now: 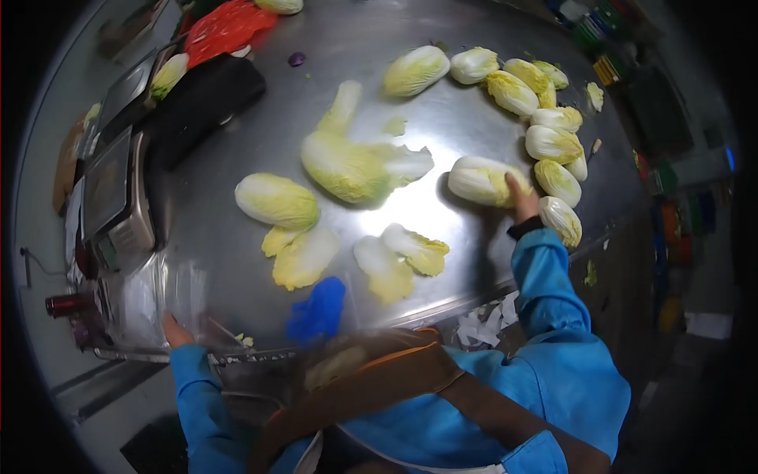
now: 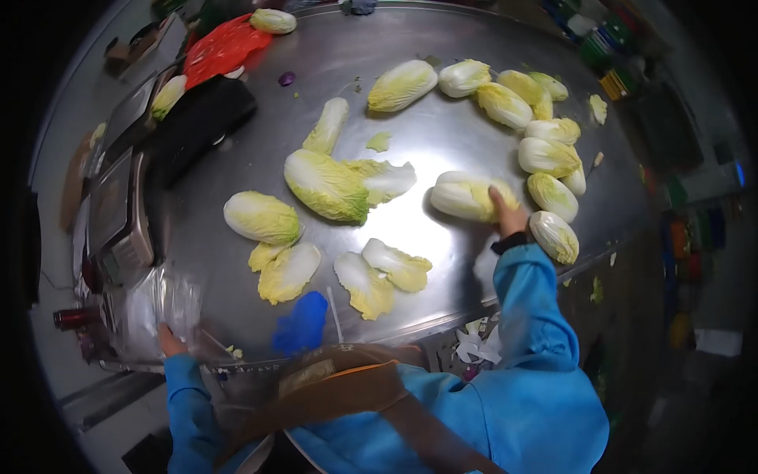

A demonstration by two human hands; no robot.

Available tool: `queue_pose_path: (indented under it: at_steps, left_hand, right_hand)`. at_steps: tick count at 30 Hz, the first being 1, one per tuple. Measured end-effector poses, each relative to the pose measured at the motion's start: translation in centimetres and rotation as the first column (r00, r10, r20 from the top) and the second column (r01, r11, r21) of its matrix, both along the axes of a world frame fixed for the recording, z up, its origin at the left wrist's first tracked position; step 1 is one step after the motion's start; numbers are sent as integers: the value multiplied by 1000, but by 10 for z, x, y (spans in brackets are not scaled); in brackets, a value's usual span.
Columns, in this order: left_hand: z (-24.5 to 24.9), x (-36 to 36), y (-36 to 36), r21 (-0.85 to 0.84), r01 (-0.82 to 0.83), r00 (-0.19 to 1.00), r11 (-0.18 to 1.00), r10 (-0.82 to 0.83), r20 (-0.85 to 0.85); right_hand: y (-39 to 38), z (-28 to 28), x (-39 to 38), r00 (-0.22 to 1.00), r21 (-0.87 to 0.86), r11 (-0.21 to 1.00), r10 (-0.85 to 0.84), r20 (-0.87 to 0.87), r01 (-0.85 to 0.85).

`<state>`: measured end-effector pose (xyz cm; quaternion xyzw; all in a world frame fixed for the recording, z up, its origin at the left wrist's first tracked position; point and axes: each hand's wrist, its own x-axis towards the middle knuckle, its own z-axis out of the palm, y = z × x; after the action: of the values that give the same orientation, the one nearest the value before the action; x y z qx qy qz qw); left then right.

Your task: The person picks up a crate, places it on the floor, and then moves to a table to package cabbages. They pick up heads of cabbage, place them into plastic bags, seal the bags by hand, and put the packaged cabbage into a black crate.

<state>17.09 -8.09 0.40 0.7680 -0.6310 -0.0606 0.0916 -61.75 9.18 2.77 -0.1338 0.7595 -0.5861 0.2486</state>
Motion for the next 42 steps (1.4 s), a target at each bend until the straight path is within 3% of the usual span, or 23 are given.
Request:
queue_pose_path:
  at_steps: [2,5,6,7,8,10,12,13,14,15,16,18,19,20,22,25,28,32,34,35,37,38,42]
  left_hand:
    - [14,9,-2,-5,149,988,989,-148,48]
    - [51,-5,9,103,257,913,961,-277,299]
    - [55,-10,12,101,235,919,967,-255,302]
    - [58,-13,15,104,271,928,957,-289,234]
    - [62,-16,19,104,301,934,948,-315,167]
    - [72,-41,22,-5,481,877,877,-480,33]
    - [70,-58,27,103,496,813,862,-503,294]
    - [71,-70,14,415,296,849,860,-436,298]
    - [86,-94,15,496,212,856,842,-405,321]
    - [122,-123,26,427,242,887,871,-377,268]
    - [108,-123,26,166,346,915,924,-371,160]
    - [124,-165,41,-112,360,933,926,-355,63]
    - [95,-183,52,266,314,929,911,-352,111]
    - [-17,-174,63,-142,468,883,872,-469,29]
    - [-72,-198,66,-164,338,941,927,-335,47]
    - [59,-199,82,-18,376,927,926,-376,15]
    - [134,-186,105,-122,455,881,882,-466,-78]
    - [154,-179,134,-165,398,864,903,-429,-265]
    - [149,-190,131,-466,466,747,753,-616,-250]
    - [152,-201,135,-308,513,743,801,-594,-308]
    - [154,-227,144,-191,568,696,801,-591,-409]
    - [145,-233,146,-216,580,689,786,-614,-385]
    - [145,-205,127,-238,456,772,857,-515,-373]
  right_hand:
    - [6,23,45,933,258,966,-116,341,26]
    - [17,28,49,963,535,821,63,262,-199]
    - [19,37,55,854,480,849,406,-324,-221]
    - [19,44,61,354,433,856,512,-783,-282]
    - [17,48,69,342,429,848,521,-782,-311]
    - [7,46,94,249,585,559,813,-526,-588]
    - [2,30,78,287,524,558,810,-511,-643]
    - [-2,18,71,601,270,629,777,-187,-729]
    - [-2,14,74,694,-58,711,698,176,-701]
    - [-4,23,89,597,-312,643,766,239,-699]
    - [3,8,90,588,-412,709,705,396,-572]
    - [4,66,157,318,-596,616,783,535,-515]
    - [7,68,187,254,-579,685,715,651,-443]
    - [2,71,213,180,-560,738,652,737,-378]
    - [-6,75,271,-40,-703,516,792,609,-489]
    - [11,93,337,-137,-613,603,647,750,-511]
    - [1,83,354,-141,-474,615,510,849,-630]
    - [-26,83,377,-118,-548,655,580,806,-520]
    - [-32,83,384,104,-520,506,778,619,-689]
    - [-35,81,384,83,-519,489,779,621,-701]
    - [-48,70,382,163,-150,138,971,-175,-979]
    - [-57,51,385,160,-42,155,922,-352,-987]
    - [-74,66,392,141,-57,129,892,-430,-990]
